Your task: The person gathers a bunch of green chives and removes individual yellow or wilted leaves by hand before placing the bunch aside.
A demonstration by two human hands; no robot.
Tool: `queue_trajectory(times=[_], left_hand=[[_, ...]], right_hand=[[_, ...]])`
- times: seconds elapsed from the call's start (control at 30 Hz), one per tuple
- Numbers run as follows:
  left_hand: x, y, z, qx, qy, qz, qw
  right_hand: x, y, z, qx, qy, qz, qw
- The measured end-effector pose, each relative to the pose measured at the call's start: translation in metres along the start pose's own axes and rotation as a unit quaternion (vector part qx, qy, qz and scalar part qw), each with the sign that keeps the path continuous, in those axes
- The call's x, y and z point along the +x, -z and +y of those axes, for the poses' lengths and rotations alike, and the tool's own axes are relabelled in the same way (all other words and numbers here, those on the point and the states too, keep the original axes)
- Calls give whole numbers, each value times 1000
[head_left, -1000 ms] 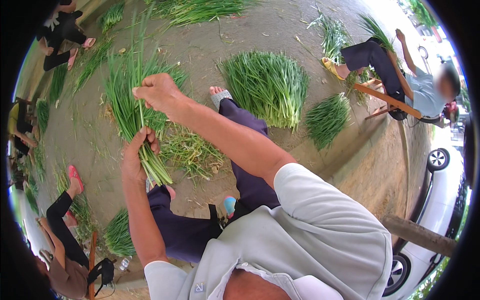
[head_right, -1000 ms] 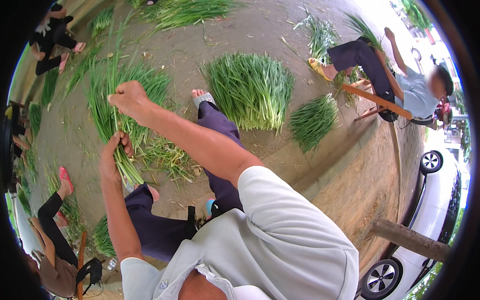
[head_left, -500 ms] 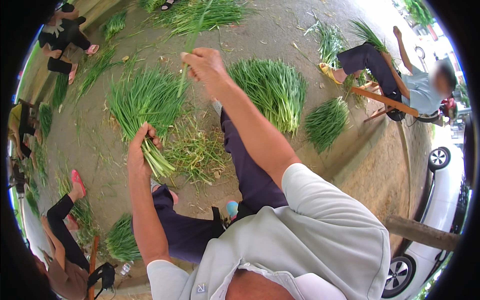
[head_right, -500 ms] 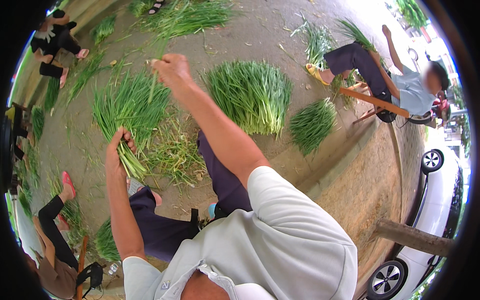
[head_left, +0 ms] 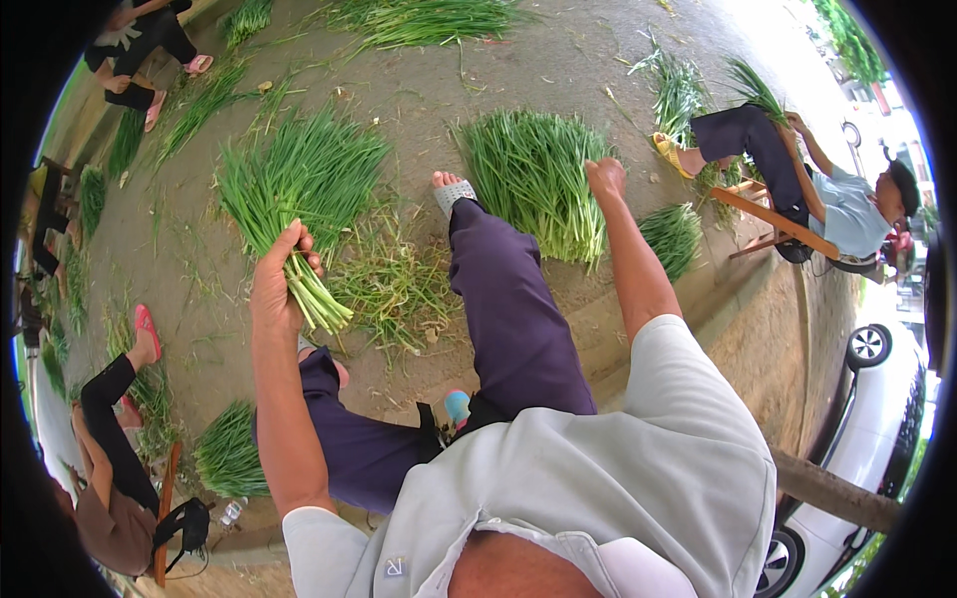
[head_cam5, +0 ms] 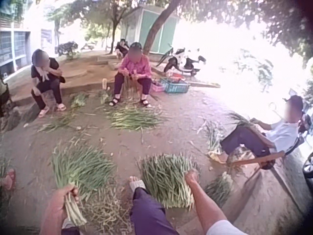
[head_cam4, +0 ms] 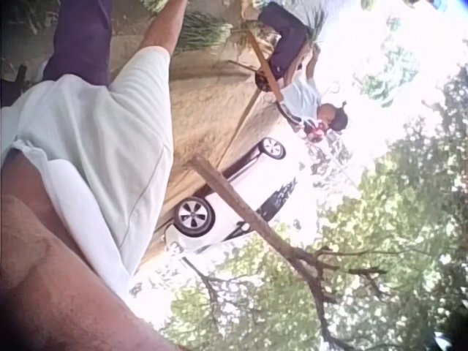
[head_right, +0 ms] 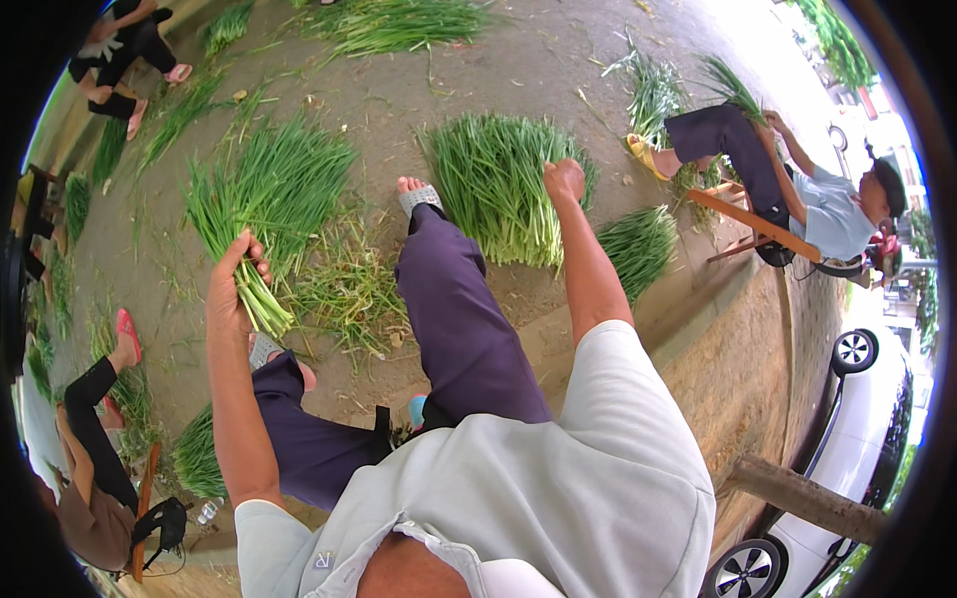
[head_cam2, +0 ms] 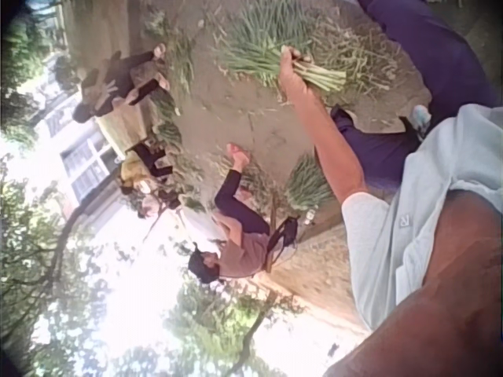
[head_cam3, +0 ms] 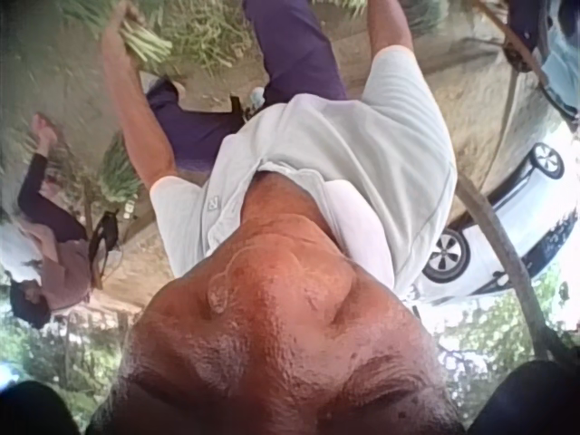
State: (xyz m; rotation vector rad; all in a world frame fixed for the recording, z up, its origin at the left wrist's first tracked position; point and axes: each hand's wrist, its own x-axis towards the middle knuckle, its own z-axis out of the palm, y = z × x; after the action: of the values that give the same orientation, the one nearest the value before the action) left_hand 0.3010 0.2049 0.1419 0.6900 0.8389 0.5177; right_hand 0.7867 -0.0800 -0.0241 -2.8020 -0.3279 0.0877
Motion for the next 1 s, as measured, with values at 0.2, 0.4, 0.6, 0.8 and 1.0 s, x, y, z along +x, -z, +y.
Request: queue_trajectory(times=[0.2,0.4,0.6,0.8,1.0], left_hand=[[7,0,-6,19,7,10,1000],[14,1,-13,32,25,10,999],[15,-3,-14,30,29,14,999],[13,0,-11,20,38,25,999],[10,-7,-10,23,30,17,999]], right_hand=[[-36,-43,41,-58,-72,-73,993],[-70,-82,24,-35,-29,-87,995],[-83,-114,7,-50,22,-105,993],[-93,-120,-8,-25,43,-163,985],[-104,-135,11,63,102,-166,979]])
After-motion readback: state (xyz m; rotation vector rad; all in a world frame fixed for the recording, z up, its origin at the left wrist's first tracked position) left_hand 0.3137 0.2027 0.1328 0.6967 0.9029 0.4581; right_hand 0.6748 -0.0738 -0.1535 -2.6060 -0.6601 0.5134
